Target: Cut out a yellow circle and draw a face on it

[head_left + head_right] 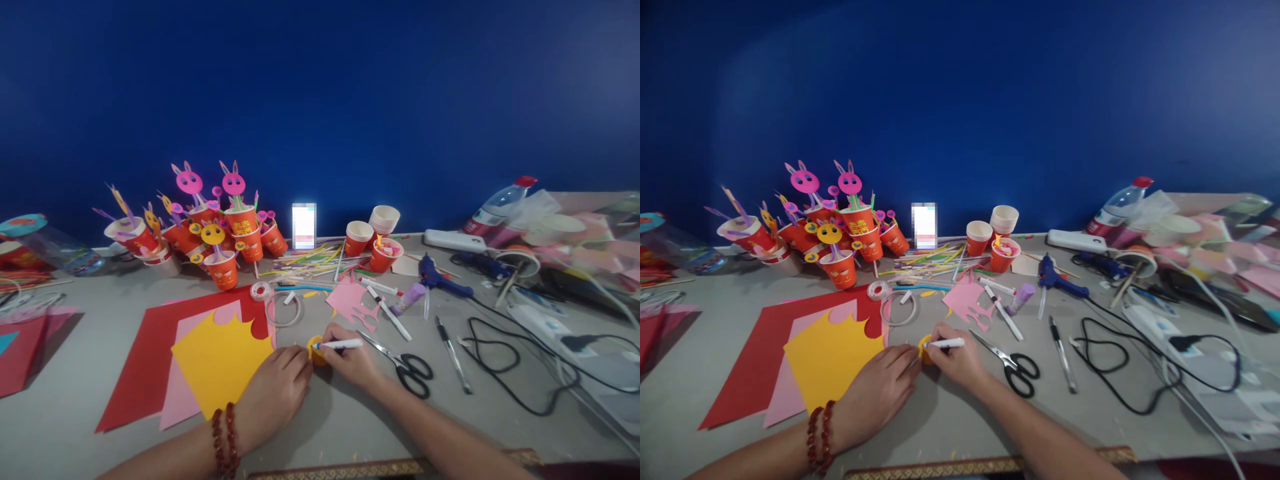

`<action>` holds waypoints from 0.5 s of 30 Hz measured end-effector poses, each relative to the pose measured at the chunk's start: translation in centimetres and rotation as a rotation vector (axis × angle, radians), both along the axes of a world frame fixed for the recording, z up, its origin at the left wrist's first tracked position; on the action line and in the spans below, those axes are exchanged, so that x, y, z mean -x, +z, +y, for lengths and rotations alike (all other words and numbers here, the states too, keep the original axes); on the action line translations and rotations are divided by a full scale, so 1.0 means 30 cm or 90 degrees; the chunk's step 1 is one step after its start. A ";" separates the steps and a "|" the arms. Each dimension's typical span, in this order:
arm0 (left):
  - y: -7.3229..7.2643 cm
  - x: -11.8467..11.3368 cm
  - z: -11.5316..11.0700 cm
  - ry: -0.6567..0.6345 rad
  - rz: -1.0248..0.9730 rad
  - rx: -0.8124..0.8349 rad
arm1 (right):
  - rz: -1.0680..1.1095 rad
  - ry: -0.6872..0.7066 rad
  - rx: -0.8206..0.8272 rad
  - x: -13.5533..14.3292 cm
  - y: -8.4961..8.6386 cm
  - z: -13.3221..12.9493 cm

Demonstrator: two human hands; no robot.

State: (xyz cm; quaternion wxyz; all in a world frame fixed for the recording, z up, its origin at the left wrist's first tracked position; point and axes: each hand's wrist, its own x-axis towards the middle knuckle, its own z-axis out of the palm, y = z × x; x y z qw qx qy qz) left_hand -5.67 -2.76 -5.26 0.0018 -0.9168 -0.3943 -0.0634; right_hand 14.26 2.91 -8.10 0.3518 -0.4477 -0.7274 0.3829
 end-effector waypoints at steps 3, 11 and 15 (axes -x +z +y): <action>-0.001 -0.001 0.003 -0.002 0.004 0.001 | -0.003 0.002 0.004 -0.001 0.001 -0.001; 0.001 -0.002 0.006 -0.002 0.014 0.002 | -0.001 -0.004 0.008 0.000 -0.003 -0.001; -0.002 -0.001 0.006 -0.002 0.016 -0.002 | 0.003 -0.010 0.012 -0.002 -0.004 -0.002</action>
